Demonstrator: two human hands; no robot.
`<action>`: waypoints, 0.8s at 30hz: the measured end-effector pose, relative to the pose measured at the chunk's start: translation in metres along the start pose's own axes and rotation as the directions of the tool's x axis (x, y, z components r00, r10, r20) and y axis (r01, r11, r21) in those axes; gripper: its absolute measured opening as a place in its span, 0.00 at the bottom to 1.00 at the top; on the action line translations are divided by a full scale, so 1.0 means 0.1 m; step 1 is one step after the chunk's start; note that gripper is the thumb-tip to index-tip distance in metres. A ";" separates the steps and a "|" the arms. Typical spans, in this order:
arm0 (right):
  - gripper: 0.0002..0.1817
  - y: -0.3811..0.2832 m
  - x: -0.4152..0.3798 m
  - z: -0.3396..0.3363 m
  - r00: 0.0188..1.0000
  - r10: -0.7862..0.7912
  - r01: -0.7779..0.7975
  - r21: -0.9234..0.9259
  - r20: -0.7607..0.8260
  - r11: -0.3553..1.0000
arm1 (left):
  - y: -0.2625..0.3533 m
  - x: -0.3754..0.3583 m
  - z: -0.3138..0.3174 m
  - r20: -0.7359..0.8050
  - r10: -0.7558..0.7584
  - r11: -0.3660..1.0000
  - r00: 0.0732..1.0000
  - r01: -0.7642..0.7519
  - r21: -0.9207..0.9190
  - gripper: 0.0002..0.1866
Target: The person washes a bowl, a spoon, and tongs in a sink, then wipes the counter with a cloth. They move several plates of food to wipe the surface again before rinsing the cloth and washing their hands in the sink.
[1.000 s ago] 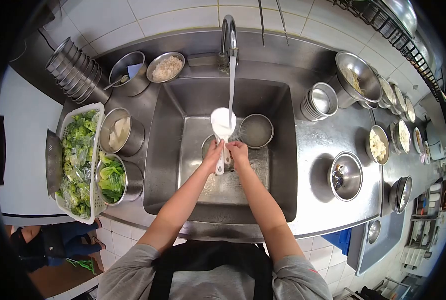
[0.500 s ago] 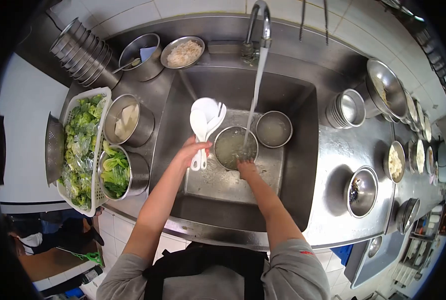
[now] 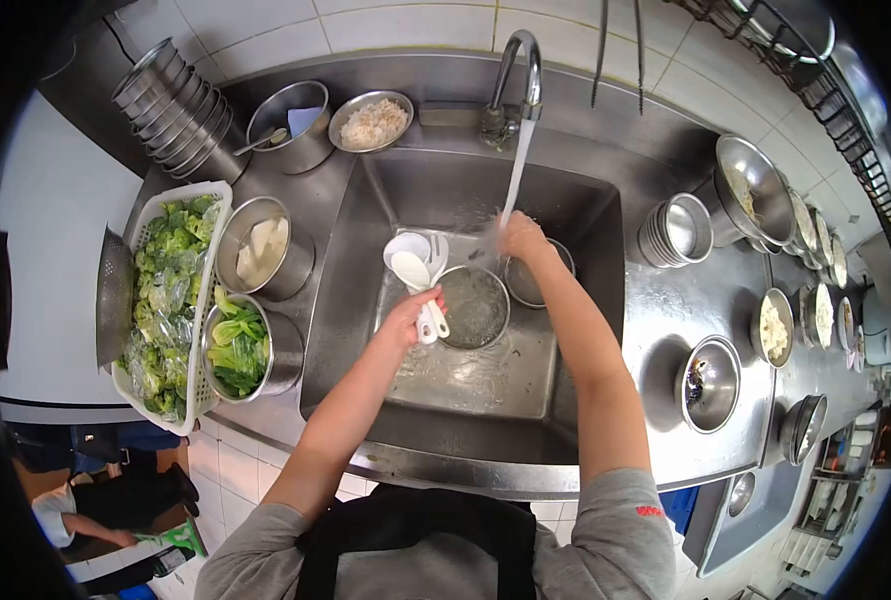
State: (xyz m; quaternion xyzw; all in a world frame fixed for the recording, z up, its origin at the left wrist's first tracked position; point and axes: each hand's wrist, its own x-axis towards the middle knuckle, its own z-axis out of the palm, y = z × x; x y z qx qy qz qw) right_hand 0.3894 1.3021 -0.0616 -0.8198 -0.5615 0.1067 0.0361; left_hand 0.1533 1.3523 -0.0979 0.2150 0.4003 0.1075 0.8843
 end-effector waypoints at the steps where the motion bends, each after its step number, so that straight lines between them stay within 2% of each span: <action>1: 0.11 -0.02 -0.02 -0.11 0.995 0.093 -0.090 0.081 -0.042 0.993 | -0.04 0.10 0.06 0.008 0.001 1.000 1.000 -0.001 0.005 0.10; 2: 0.12 -0.06 -0.06 -0.23 0.979 0.189 -0.174 0.166 -0.075 0.971 | -0.08 0.17 0.14 0.003 -0.022 0.997 1.000 0.023 -0.069 0.09; 3: 0.12 -0.11 -0.13 -0.34 0.978 0.196 -0.181 0.164 -0.078 0.970 | -0.14 0.28 0.19 0.000 -0.050 0.989 0.999 0.049 -0.143 0.08; 5: 0.12 -0.19 -0.31 -0.47 0.976 0.214 -0.178 0.408 -0.044 0.895 | -0.24 0.45 0.32 0.031 -0.020 0.986 0.999 0.025 -0.163 0.06; 6: 0.12 -0.28 -0.39 -0.48 0.950 0.182 -0.108 0.280 -0.253 0.954 | -0.27 0.49 0.39 0.038 -0.029 0.984 0.999 0.035 -0.172 0.06; 7: 0.10 -0.33 -0.53 -0.52 0.954 0.164 -0.068 0.355 -0.250 0.933 | -0.29 0.53 0.48 0.045 -0.037 0.983 0.998 0.044 -0.180 0.06; 8: 0.10 -0.38 -0.60 -0.43 0.937 0.170 -0.074 0.303 -0.305 0.950 | -0.29 0.49 0.62 0.044 -0.060 0.961 0.997 0.070 -0.268 0.07; 9: 0.10 -0.45 -0.69 -0.37 0.918 0.174 -0.085 0.251 -0.358 0.964 | -0.28 0.51 0.69 0.050 -0.067 0.962 0.996 0.078 -0.261 0.07; 11: 0.09 -0.58 -0.91 -0.26 0.922 0.127 -0.075 0.152 -0.366 0.986 | -0.24 0.56 0.81 0.235 -0.053 0.940 0.971 0.128 -0.316 0.08; 13: 0.12 -0.58 -1.08 -0.21 0.916 0.135 -0.080 0.159 -0.377 0.984 | -0.17 0.63 0.86 0.295 -0.100 0.946 0.950 0.183 -0.269 0.08; 15: 0.15 -0.49 -1.16 -0.20 0.870 0.092 0.055 0.280 -0.485 0.959 | -0.07 0.72 0.89 0.302 -0.041 0.997 0.952 0.059 -0.049 0.09; 17: 0.17 -0.44 -1.16 -0.13 0.880 0.082 0.090 0.334 -0.467 0.938 | 0.00 0.68 0.88 0.302 -0.063 0.998 0.951 0.066 0.002 0.09; 19: 0.17 -0.44 -1.12 -0.04 0.829 -0.052 0.175 0.170 -0.557 0.970 | 0.07 0.57 0.88 0.268 -0.039 0.989 0.963 -0.001 0.148 0.10; 20: 0.16 -0.45 -1.12 -0.02 0.850 -0.080 0.216 0.206 -0.521 0.954 | 0.06 0.56 0.84 0.198 0.022 0.982 0.980 -0.058 0.180 0.10; 21: 0.16 -0.47 -1.11 0.02 0.850 -0.077 0.217 0.214 -0.522 0.952 | 0.08 0.55 0.78 0.192 0.021 0.981 0.981 -0.057 0.185 0.10; 22: 0.16 -0.50 -1.12 0.06 0.858 0.092 0.236 0.545 -0.506 0.804 | 0.14 0.52 0.69 0.197 0.033 0.981 0.980 -0.069 0.179 0.10; 23: 0.15 -0.54 -1.14 0.11 0.870 0.244 0.244 0.803 -0.429 0.544 | 0.19 0.48 0.57 0.201 0.044 0.982 0.979 -0.080 0.173 0.10; 24: 0.14 -0.52 -1.07 0.39 0.837 0.404 0.162 0.874 -0.368 0.459 | 0.26 0.41 0.45 0.214 0.064 0.980 0.975 -0.101 0.170 0.09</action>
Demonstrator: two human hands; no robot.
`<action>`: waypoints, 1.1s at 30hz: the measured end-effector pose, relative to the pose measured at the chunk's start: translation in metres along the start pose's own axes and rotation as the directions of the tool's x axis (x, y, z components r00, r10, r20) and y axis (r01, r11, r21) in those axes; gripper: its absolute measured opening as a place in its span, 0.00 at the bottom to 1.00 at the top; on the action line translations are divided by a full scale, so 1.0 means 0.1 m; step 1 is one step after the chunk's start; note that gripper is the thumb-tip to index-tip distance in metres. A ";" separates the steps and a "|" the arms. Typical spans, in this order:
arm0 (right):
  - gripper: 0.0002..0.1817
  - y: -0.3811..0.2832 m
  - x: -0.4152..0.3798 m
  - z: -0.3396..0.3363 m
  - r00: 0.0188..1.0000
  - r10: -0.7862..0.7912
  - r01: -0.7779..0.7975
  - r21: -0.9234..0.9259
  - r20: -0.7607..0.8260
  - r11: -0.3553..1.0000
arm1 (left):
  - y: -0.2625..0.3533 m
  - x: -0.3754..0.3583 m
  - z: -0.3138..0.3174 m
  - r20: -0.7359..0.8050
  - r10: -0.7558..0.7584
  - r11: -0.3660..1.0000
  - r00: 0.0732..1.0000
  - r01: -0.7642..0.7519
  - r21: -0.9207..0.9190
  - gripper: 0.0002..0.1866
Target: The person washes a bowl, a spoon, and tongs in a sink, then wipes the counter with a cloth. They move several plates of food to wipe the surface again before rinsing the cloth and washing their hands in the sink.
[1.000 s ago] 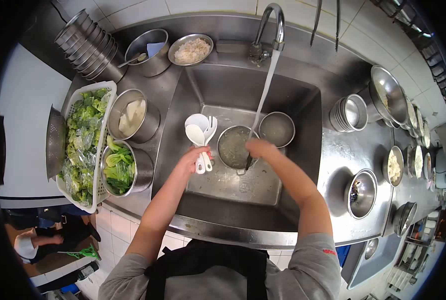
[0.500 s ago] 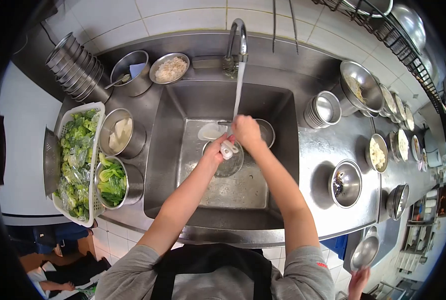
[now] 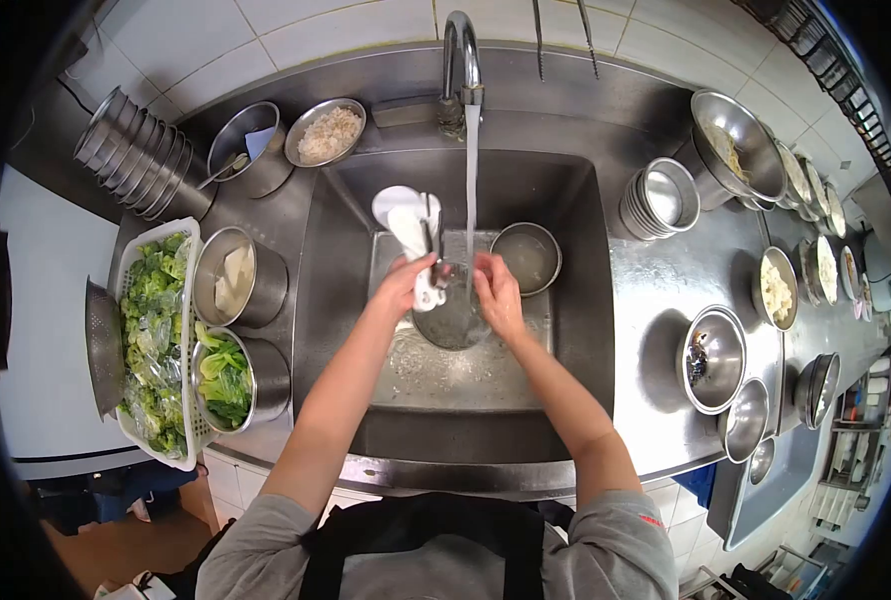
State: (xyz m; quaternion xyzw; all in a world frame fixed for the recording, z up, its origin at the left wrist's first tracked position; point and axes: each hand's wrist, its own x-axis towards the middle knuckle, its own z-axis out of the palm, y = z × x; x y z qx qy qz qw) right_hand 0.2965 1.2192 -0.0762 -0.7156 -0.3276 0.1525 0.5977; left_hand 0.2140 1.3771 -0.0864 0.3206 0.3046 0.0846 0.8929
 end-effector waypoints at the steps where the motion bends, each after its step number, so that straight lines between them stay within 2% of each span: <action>1: 0.14 0.37 -0.11 0.12 0.997 0.019 -0.002 -0.242 0.068 0.970 | 0.04 -0.09 -0.09 -0.040 -0.007 0.999 0.999 0.009 0.045 0.09; 2: 0.14 0.66 -0.26 0.22 0.990 0.053 0.014 -0.469 0.130 0.883 | 0.06 -0.19 -0.20 -0.057 -0.013 0.997 0.998 0.017 0.069 0.09; 3: 0.13 0.74 -0.40 0.31 0.891 0.238 0.079 -0.648 0.386 0.757 | 0.07 -0.31 -0.29 -0.075 -0.014 0.995 0.997 0.021 0.094 0.10; 4: 0.13 0.81 -0.54 0.40 0.701 0.450 0.213 -0.765 0.553 0.608 | 0.08 -0.42 -0.36 -0.082 -0.010 0.995 0.997 0.017 0.095 0.10; 6: 0.11 1.74 -0.82 0.55 0.654 0.230 0.627 -0.687 0.721 0.367 | 0.10 -0.68 -0.47 -0.099 -0.058 0.990 0.993 0.070 0.122 0.10; 7: 0.11 1.75 -0.77 0.55 0.648 0.222 0.637 -0.678 0.729 0.367 | 0.10 -0.80 -0.51 -0.107 -0.047 0.991 0.993 0.060 0.119 0.10; 9: 0.09 1.67 -0.69 0.62 0.729 0.381 0.476 -0.822 0.568 0.313 | 0.12 -1.06 -0.60 -0.121 -0.066 0.985 0.990 0.084 0.151 0.11; 10: 0.09 1.62 -0.69 0.63 0.722 0.382 0.482 -0.815 0.577 0.321 | 0.14 -1.18 -0.64 -0.133 -0.106 0.980 0.985 0.126 0.155 0.11; 12: 0.08 1.40 -0.57 0.61 0.543 0.370 0.652 -0.656 0.754 0.379 | 0.14 -1.36 -0.68 -0.126 -0.097 0.982 0.987 0.115 0.153 0.11; 13: 0.08 1.27 -0.51 0.66 0.542 0.370 0.658 -0.655 0.755 0.373 | 0.14 -1.44 -0.69 -0.111 -0.088 0.983 0.990 0.104 0.150 0.11; 15: 0.09 0.96 -0.43 0.80 0.659 0.296 0.560 -0.713 0.692 0.422 | 0.14 -1.56 -0.66 -0.103 -0.072 0.985 0.992 0.087 0.152 0.10; 16: 0.09 0.80 -0.34 0.76 0.716 0.211 0.459 -0.676 0.666 0.576 | 0.13 -1.60 -0.64 -0.092 -0.056 0.987 0.994 0.069 0.146 0.10; 17: 0.09 0.79 -0.18 0.75 0.720 0.208 0.461 -0.681 0.662 0.568 | 0.14 -1.61 -0.62 -0.076 -0.036 0.988 0.996 0.047 0.144 0.10; 19: 0.08 0.89 0.09 0.75 0.851 0.241 0.130 -0.632 0.466 0.764 | 0.10 -1.62 -0.58 -0.071 -0.006 0.989 0.997 0.016 0.149 0.10; 20: 0.08 0.97 0.09 0.79 0.853 0.229 0.140 -0.630 0.468 0.764 | 0.11 -1.63 -0.57 -0.079 0.022 0.987 0.997 -0.009 0.159 0.10; 22: 0.10 1.13 0.03 0.86 0.831 0.395 -0.227 -0.409 0.392 0.884 | 0.15 -1.68 -0.55 -0.065 0.031 0.988 0.997 -0.021 0.154 0.10; 23: 0.10 1.16 0.00 0.84 0.827 0.396 -0.225 -0.412 0.399 0.883 | 0.14 -1.74 -0.53 -0.055 0.020 0.989 0.998 -0.012 0.146 0.10; 24: 0.10 1.19 -0.03 0.83 0.823 0.445 -0.407 -0.180 0.353 0.895 | 0.16 -1.81 -0.49 -0.069 0.035 0.987 0.997 -0.024 0.159 0.10; 25: 0.11 1.22 -0.05 0.83 0.805 0.500 -0.547 0.073 0.318 0.834 | 0.15 -1.86 -0.50 -0.076 0.036 0.987 0.996 -0.023 0.160 0.10; 26: 0.10 1.05 -0.04 0.75 0.732 0.616 -0.680 0.253 0.291 0.689 | 0.14 -1.90 -0.51 -0.067 0.024 0.986 0.997 -0.013 0.167 0.10; 29: 0.10 1.14 0.20 0.50 0.766 0.596 -0.641 0.363 0.242 0.676 | 0.14 -2.03 -0.45 -0.060 0.020 0.984 0.998 -0.009 0.176 0.10; 31: 0.11 0.71 0.40 0.40 0.735 0.659 -0.664 0.361 0.156 0.655 | 0.14 -2.11 -0.41 -0.070 0.015 0.984 0.997 -0.003 0.176 0.10; 32: 0.16 0.65 0.51 0.37 0.755 0.616 -0.644 0.427 0.223 0.635 | 0.13 -2.13 -0.39 -0.080 0.013 0.987 0.997 0.000 0.163 0.10; 33: 0.16 0.48 0.59 0.35 0.755 0.615 -0.645 0.426 0.225 0.635 | 0.12 -2.15 -0.37 -0.088 0.008 0.989 0.996 0.005 0.151 0.11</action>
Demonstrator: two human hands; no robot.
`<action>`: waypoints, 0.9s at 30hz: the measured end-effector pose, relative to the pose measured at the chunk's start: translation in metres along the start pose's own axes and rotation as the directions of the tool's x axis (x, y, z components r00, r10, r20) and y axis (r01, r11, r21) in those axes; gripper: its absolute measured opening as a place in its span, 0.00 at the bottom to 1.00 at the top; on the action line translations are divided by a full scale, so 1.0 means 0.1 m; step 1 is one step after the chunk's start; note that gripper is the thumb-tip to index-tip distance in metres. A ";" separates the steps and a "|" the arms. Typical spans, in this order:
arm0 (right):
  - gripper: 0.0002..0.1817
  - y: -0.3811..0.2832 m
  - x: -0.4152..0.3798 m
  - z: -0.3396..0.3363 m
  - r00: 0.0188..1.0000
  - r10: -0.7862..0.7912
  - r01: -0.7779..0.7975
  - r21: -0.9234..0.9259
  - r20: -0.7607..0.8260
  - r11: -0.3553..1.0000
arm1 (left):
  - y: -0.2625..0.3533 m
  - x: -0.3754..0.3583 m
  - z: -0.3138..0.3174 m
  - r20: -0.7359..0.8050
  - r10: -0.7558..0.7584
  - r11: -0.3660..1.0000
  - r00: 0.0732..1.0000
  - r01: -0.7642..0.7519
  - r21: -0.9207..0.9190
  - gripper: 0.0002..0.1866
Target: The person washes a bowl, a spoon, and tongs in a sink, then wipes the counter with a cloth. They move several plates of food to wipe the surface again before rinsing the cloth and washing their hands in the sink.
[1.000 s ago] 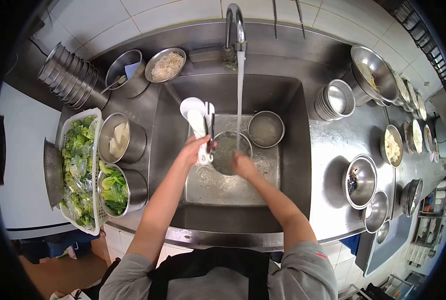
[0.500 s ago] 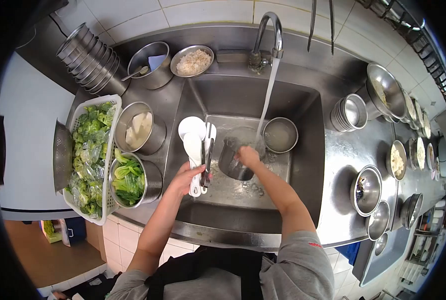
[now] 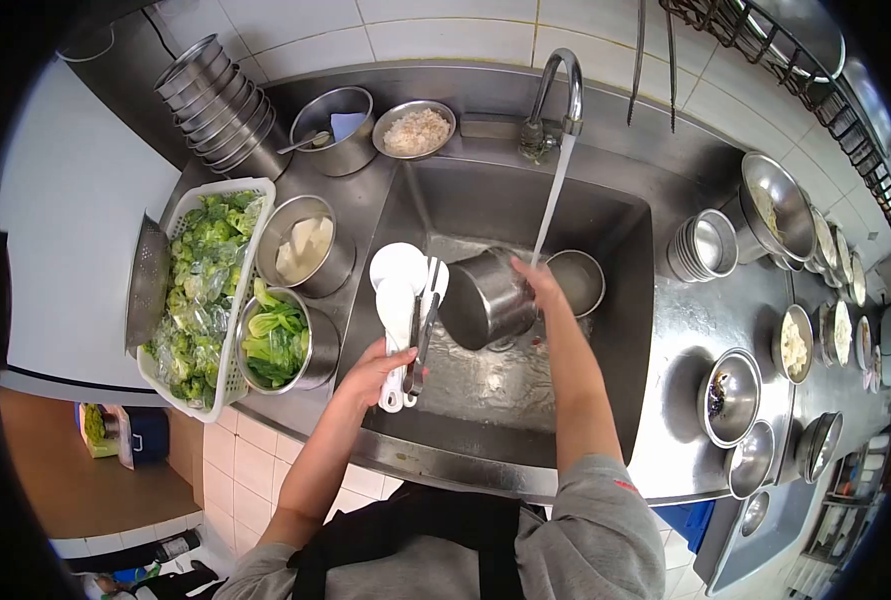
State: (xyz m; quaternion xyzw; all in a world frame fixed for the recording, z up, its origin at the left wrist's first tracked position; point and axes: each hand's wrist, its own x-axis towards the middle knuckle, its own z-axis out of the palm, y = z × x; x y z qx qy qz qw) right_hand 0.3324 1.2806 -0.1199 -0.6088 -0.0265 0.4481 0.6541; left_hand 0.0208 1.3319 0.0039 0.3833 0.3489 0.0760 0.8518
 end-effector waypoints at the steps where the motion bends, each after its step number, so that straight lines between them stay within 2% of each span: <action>1: 0.19 -0.22 -0.11 0.11 0.992 0.016 0.015 -0.239 0.128 0.971 | 0.00 -0.01 0.01 0.001 0.000 1.000 1.000 0.000 -0.001 0.11; 2: 0.21 -0.35 -0.17 0.19 0.968 0.060 0.061 -0.459 0.244 0.886 | 0.01 -0.03 0.01 0.013 0.005 1.000 1.000 -0.005 0.007 0.11; 3: 0.21 -0.31 -0.05 0.22 0.969 0.057 0.062 -0.460 0.240 0.886 | 0.02 -0.03 0.01 0.029 0.010 1.000 1.000 -0.010 0.016 0.11; 4: 0.23 -0.23 0.09 0.27 0.937 -0.009 0.275 -0.723 0.349 0.634 | 0.01 -0.02 0.01 0.036 0.011 1.000 0.999 -0.012 0.015 0.11; 5: 0.24 -0.17 0.18 0.32 0.885 -0.022 0.453 -0.849 0.465 0.274 | -0.01 0.00 0.00 0.015 0.027 0.999 1.000 -0.028 0.016 0.10; 6: 0.20 -0.16 -0.15 0.43 0.812 -0.137 0.569 -0.822 0.567 -0.030 | -0.03 0.01 -0.01 -0.007 0.042 0.999 0.999 -0.042 0.017 0.09; 7: 0.13 -0.08 -0.42 0.42 0.795 -0.150 0.545 -0.800 0.588 -0.252 | -0.03 -0.01 -0.02 -0.006 0.039 0.999 0.999 -0.039 0.010 0.09; 8: 0.07 0.09 -0.49 0.26 0.761 -0.129 0.553 -0.740 0.636 -0.383 | -0.03 -0.02 -0.05 0.002 0.038 0.999 0.999 -0.038 0.007 0.09; 9: 0.04 0.13 -0.60 0.06 0.677 -0.034 0.596 -0.574 0.736 -0.561 | -0.03 -0.04 -0.08 0.011 0.031 0.999 0.999 -0.031 0.031 0.10; 11: 0.05 -0.06 -1.02 -0.27 0.580 0.134 0.703 -0.411 0.804 -0.581 | -0.05 -0.07 -0.13 0.039 0.044 0.998 0.998 -0.046 0.053 0.12; 13: 0.06 -0.32 -1.20 -0.52 0.628 0.295 0.717 -0.389 0.720 -0.578 | -0.08 -0.06 -0.16 0.026 0.047 0.997 0.999 -0.048 0.066 0.12; 14: 0.06 -0.39 -1.14 -0.52 0.630 0.293 0.714 -0.388 0.719 -0.583 | -0.08 -0.05 -0.15 0.012 0.048 0.996 0.999 -0.049 0.073 0.12; 16: 0.06 -0.53 -0.90 -0.54 0.792 0.123 0.536 -0.584 0.598 -0.610 | -0.08 0.01 -0.07 0.002 0.041 0.997 0.999 -0.041 0.073 0.11; 18: 0.09 -0.57 -0.56 -0.32 0.792 -0.062 0.475 -0.677 0.607 -0.562 | -0.08 0.10 -0.01 0.027 0.038 0.998 0.999 -0.039 0.053 0.09; 20: 0.13 -0.84 -0.41 -0.01 0.801 -0.158 0.473 -0.771 0.578 -0.426 | -0.07 0.14 0.06 0.019 0.022 0.999 1.000 -0.023 0.047 0.08; 22: 0.15 -1.19 -0.31 0.18 0.784 -0.058 0.555 -0.740 0.618 -0.381 | -0.05 0.12 0.10 0.055 0.047 0.997 0.997 -0.051 0.064 0.08; 23: 0.15 -1.31 -0.20 0.15 0.781 -0.060 0.558 -0.738 0.621 -0.378 | -0.03 0.10 0.09 0.067 0.065 0.994 0.996 -0.070 0.079 0.09; 25: 0.19 -1.48 -0.04 -0.03 0.636 0.019 0.743 -0.606 0.771 -0.284 | 0.00 0.02 0.09 0.051 0.064 0.995 0.997 -0.068 0.079 0.09; 26: 0.20 -1.72 -0.34 0.05 0.764 0.066 0.633 -0.725 0.642 -0.272 | 0.01 -0.01 0.07 0.041 0.061 0.995 0.997 -0.064 0.076 0.10; 27: 0.18 -1.66 -0.27 -0.16 0.701 -0.099 0.681 -0.705 0.706 -0.200 | 0.00 -0.04 0.04 0.036 0.067 0.995 0.997 -0.069 0.073 0.10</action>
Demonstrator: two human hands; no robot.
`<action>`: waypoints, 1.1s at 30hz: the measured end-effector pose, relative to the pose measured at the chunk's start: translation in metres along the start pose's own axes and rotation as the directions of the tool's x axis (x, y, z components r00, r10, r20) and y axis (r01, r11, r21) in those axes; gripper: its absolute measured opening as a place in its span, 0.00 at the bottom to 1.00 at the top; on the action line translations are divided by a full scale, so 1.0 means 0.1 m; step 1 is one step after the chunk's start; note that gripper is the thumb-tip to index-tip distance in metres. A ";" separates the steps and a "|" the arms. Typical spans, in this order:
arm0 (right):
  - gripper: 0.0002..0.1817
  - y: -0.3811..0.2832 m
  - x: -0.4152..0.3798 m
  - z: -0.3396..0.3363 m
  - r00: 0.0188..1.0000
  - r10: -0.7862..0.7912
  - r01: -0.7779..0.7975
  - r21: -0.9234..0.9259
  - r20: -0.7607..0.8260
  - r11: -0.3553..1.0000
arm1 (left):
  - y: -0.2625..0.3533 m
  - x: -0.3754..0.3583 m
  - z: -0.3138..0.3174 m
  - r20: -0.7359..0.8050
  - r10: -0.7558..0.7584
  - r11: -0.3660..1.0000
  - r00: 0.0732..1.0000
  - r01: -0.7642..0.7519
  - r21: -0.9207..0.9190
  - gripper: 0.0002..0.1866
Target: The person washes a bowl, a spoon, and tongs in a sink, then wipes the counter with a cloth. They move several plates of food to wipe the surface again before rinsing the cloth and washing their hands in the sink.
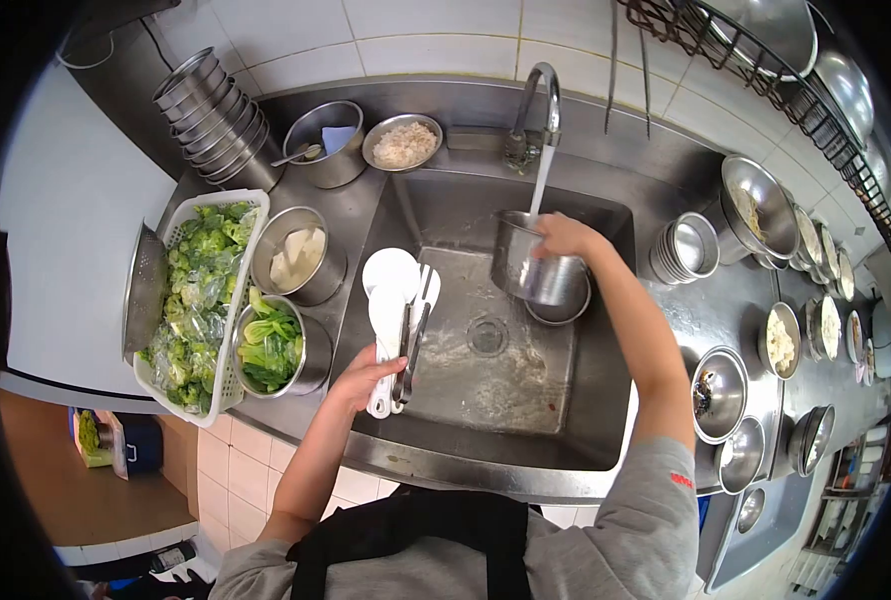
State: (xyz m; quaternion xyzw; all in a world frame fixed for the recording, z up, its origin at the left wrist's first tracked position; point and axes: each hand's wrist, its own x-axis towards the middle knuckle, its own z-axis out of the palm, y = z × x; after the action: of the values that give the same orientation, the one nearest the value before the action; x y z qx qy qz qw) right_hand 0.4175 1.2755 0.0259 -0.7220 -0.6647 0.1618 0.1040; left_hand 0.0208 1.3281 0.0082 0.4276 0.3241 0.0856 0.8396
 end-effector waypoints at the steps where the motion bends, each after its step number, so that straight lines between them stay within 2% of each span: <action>1: 0.18 -0.08 -0.07 -0.08 1.000 -0.009 0.009 -0.003 -0.001 1.000 | -0.01 -0.02 -0.03 -0.023 0.008 1.000 1.000 -0.008 0.007 0.10; 4: 0.16 -0.32 -0.25 -0.35 0.992 0.059 -0.057 -0.017 0.110 0.998 | -0.01 -0.01 -0.09 -0.041 0.009 1.000 0.999 -0.009 0.011 0.09; 6: 0.15 -0.33 -0.14 -0.28 0.986 0.143 -0.120 0.224 -0.088 0.967 | -0.01 0.01 -0.09 -0.014 -0.010 1.000 1.000 0.010 0.006 0.09; 7: 0.15 -0.36 -0.02 -0.18 0.985 0.033 0.005 0.214 -0.171 0.977 | 0.00 0.03 -0.08 -0.005 -0.014 1.000 1.000 0.014 0.010 0.09; 8: 0.15 -0.44 0.04 -0.18 0.994 0.064 -0.042 0.235 -0.087 0.971 | 0.00 0.04 -0.06 -0.005 -0.010 1.000 1.000 0.010 0.016 0.09; 9: 0.14 -0.43 0.08 -0.16 0.996 0.082 -0.069 0.357 -0.021 0.931 | 0.00 0.04 -0.04 -0.007 -0.003 1.000 1.000 0.004 0.025 0.08; 11: 0.13 -0.18 0.16 0.03 0.947 0.076 0.080 0.457 -0.314 0.886 | 0.02 0.02 0.00 -0.001 0.007 1.000 1.000 -0.007 0.024 0.08; 12: 0.14 -0.10 0.12 0.00 0.982 0.111 0.034 0.729 -0.151 0.684 | 0.04 0.00 0.02 -0.009 0.009 1.000 1.000 -0.008 0.028 0.09; 13: 0.14 -0.08 0.07 0.07 0.983 0.109 0.035 0.729 -0.150 0.683 | 0.04 -0.03 0.03 -0.017 0.008 1.000 1.000 -0.008 0.028 0.09; 15: 0.14 -0.06 -0.05 0.28 0.902 0.400 0.074 0.970 -0.165 0.233 | 0.02 -0.03 0.01 -0.019 0.014 0.999 1.000 -0.014 0.040 0.09; 16: 0.14 -0.03 -0.09 0.49 0.853 0.490 0.160 0.984 -0.179 0.080 | 0.01 -0.04 -0.01 -0.022 0.017 0.999 1.000 -0.016 0.051 0.10; 17: 0.15 -0.02 -0.14 0.71 0.799 0.576 0.255 0.965 -0.172 -0.066 | 0.01 -0.07 -0.02 -0.028 0.023 0.999 0.999 -0.021 0.050 0.10; 19: 0.18 -0.17 -0.26 1.05 0.788 0.608 0.401 0.832 -0.099 -0.384 | 0.01 -0.11 -0.02 -0.032 0.024 1.000 0.999 -0.024 0.019 0.10; 21: 0.18 -0.30 -0.34 1.33 0.813 0.582 0.421 0.665 0.024 -0.616 | 0.03 -0.14 -0.04 -0.028 0.022 1.000 0.999 -0.021 0.015 0.10; 25: 0.17 -0.44 -0.30 1.62 0.756 0.646 0.572 0.377 0.102 -0.729 | 0.09 -0.18 0.00 -0.057 0.016 1.000 0.998 -0.015 0.020 0.10; 26: 0.17 -0.45 -0.32 1.57 0.756 0.647 0.573 0.375 0.101 -0.729 | 0.08 -0.18 0.00 -0.073 0.019 0.999 0.997 -0.017 0.027 0.09; 28: 0.17 -0.41 -0.32 1.40 0.820 0.563 0.374 0.648 0.104 -0.664 | 0.09 -0.17 -0.03 -0.043 0.010 0.999 0.999 -0.008 0.038 0.10; 29: 0.18 -0.38 -0.29 1.29 0.813 0.574 0.300 0.779 0.094 -0.551 | 0.09 -0.16 -0.03 -0.013 0.000 0.999 1.000 0.001 0.046 0.10; 30: 0.19 -0.39 -0.24 1.16 0.804 0.593 0.201 0.923 0.035 -0.327 | 0.08 -0.14 -0.03 -0.010 -0.001 0.999 1.000 0.001 0.047 0.10; 31: 0.20 -0.41 -0.20 1.03 0.801 0.597 0.091 0.993 -0.030 -0.073 | 0.07 -0.11 -0.02 0.008 -0.007 0.999 1.000 0.006 0.035 0.11; 32: 0.15 -0.63 -0.22 0.75 0.800 0.589 -0.112 0.933 -0.120 0.343 | 0.07 -0.08 -0.02 0.027 -0.012 1.000 1.000 0.012 0.024 0.12; 33: 0.16 -0.41 -0.03 0.98 0.850 0.492 -0.223 0.718 -0.188 0.660 | 0.06 -0.05 -0.01 0.031 -0.012 1.000 0.999 0.011 0.027 0.12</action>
State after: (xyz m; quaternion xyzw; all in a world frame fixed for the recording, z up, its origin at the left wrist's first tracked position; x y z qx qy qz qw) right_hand 0.3426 1.2701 -0.0490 -0.7698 -0.3701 0.2699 0.4445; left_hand 0.0174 1.3301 0.0148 0.4383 0.3143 0.0695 0.8392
